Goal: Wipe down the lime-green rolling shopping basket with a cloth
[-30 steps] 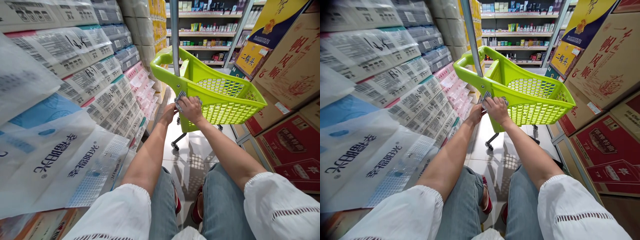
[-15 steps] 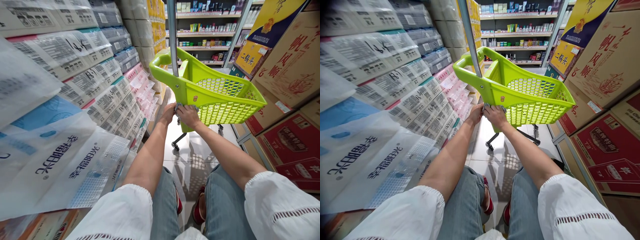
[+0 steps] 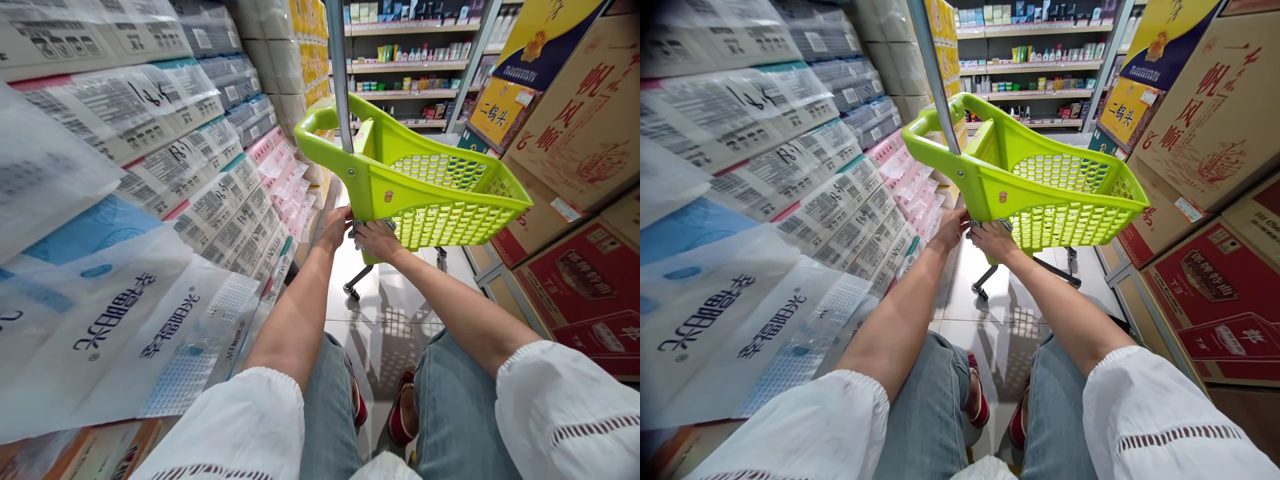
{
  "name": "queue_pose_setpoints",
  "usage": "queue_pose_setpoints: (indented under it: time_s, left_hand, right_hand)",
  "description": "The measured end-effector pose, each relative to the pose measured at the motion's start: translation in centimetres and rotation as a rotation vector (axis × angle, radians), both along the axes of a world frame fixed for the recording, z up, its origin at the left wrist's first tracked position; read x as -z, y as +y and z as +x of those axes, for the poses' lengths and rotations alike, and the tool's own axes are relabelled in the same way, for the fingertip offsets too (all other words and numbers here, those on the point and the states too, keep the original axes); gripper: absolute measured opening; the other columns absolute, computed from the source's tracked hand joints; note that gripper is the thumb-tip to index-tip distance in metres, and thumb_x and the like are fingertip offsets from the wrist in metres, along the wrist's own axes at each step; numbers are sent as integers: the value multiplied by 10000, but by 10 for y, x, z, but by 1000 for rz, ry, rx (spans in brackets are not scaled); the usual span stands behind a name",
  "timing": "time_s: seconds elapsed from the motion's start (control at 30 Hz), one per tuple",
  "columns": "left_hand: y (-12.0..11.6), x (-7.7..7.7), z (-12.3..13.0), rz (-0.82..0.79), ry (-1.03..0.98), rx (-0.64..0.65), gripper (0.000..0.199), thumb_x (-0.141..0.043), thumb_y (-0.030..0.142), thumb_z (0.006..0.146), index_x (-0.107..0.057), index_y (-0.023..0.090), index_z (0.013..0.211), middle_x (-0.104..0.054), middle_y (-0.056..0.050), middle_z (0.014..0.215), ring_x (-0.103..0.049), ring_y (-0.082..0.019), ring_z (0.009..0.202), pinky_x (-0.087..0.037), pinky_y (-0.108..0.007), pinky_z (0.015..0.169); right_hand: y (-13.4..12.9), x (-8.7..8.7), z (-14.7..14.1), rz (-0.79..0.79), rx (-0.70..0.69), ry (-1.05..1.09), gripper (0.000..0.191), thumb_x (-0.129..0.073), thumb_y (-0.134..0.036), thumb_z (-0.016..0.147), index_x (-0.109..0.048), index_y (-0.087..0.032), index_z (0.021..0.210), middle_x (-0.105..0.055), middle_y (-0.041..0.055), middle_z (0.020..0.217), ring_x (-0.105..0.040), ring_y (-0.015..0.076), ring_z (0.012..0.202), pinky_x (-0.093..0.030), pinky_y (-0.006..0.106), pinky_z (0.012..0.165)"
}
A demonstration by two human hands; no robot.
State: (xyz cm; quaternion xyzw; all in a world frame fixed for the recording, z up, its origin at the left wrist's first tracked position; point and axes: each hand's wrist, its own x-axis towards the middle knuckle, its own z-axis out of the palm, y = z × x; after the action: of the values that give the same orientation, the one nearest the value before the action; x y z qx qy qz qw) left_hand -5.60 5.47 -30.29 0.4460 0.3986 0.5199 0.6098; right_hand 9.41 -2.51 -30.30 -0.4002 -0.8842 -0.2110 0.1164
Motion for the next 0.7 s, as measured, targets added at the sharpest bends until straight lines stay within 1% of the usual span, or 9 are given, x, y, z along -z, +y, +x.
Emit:
queue_pose_setpoints:
  time_s: [0.1, 0.17, 0.23, 0.33, 0.43, 0.5, 0.53, 0.6, 0.7]
  left_hand:
    - [-3, 9, 5, -60, -9, -42, 76, -658, 236, 739, -618, 181, 704, -631, -7, 697, -595, -134, 703, -492, -278, 703]
    - [-7, 13, 7, -117, -16, -24, 52, -640, 214, 737, -613, 182, 708, -646, -12, 724, -610, -138, 736, -507, -298, 763]
    - [-9, 15, 9, -144, -20, 22, 63, -638, 229, 739, -614, 177, 712, -660, -23, 753, -622, -141, 761, -511, -309, 804]
    - [-8, 15, 10, -159, -10, 17, 36, -631, 201, 722, -615, 171, 707, -651, -19, 735, -608, -128, 735, -511, -286, 783]
    - [-4, 14, 11, -198, 19, -61, 37, -630, 168, 707, -599, 178, 692, -594, 9, 648, -552, -109, 649, -495, -256, 689]
    - [-3, 12, 11, -216, 45, -93, 69, -634, 160, 703, -580, 179, 665, -548, 21, 599, -512, -101, 604, -472, -241, 627]
    - [-3, 11, 11, -217, 56, -97, 79, -635, 158, 700, -574, 178, 655, -536, 23, 588, -501, -98, 595, -465, -236, 611]
    - [-4, 9, 11, -203, 58, -88, 76, -642, 174, 701, -575, 179, 664, -547, 21, 598, -513, -99, 611, -473, -234, 626]
    - [-6, 6, 12, -178, 48, -45, 67, -642, 228, 720, -596, 179, 712, -625, -6, 680, -581, -120, 694, -511, -273, 732]
  right_hand:
    - [4, -23, -1, 85, 39, 69, 295, -405, -246, 968, -641, -217, 1142, -629, 86, 1205, -479, 242, 979, -295, 389, 833]
    - [9, -40, -2, 164, 121, 183, 320, -395, -270, 974, -628, -230, 1189, -599, 93, 1278, -472, 254, 1018, -289, 404, 873]
    - [13, -49, -2, 210, 204, 290, 332, -405, -298, 972, -623, -234, 1214, -567, 100, 1336, -459, 270, 1061, -277, 422, 911]
    - [14, -37, -1, 171, 229, 324, 332, -416, -325, 970, -627, -236, 1210, -562, 96, 1344, -457, 269, 1049, -273, 423, 909]
    - [10, -10, 2, 65, 133, 196, 313, -424, -294, 967, -628, -219, 1192, -587, 92, 1301, -467, 247, 999, -281, 397, 862]
    - [6, 0, 4, 14, 67, 104, 290, -448, -256, 952, -627, -200, 1173, -604, 97, 1266, -468, 240, 983, -285, 384, 843]
    - [6, 1, 4, 1, 48, 80, 282, -461, -243, 944, -626, -195, 1168, -609, 99, 1252, -469, 239, 983, -287, 381, 840]
    - [7, -7, 4, 3, 39, 88, 286, -471, -240, 939, -621, -201, 1179, -611, 99, 1247, -472, 241, 996, -295, 379, 847]
    - [15, -35, 1, 80, 89, 211, 319, -433, -287, 963, -610, -230, 1221, -585, 88, 1300, -471, 258, 1044, -300, 397, 888]
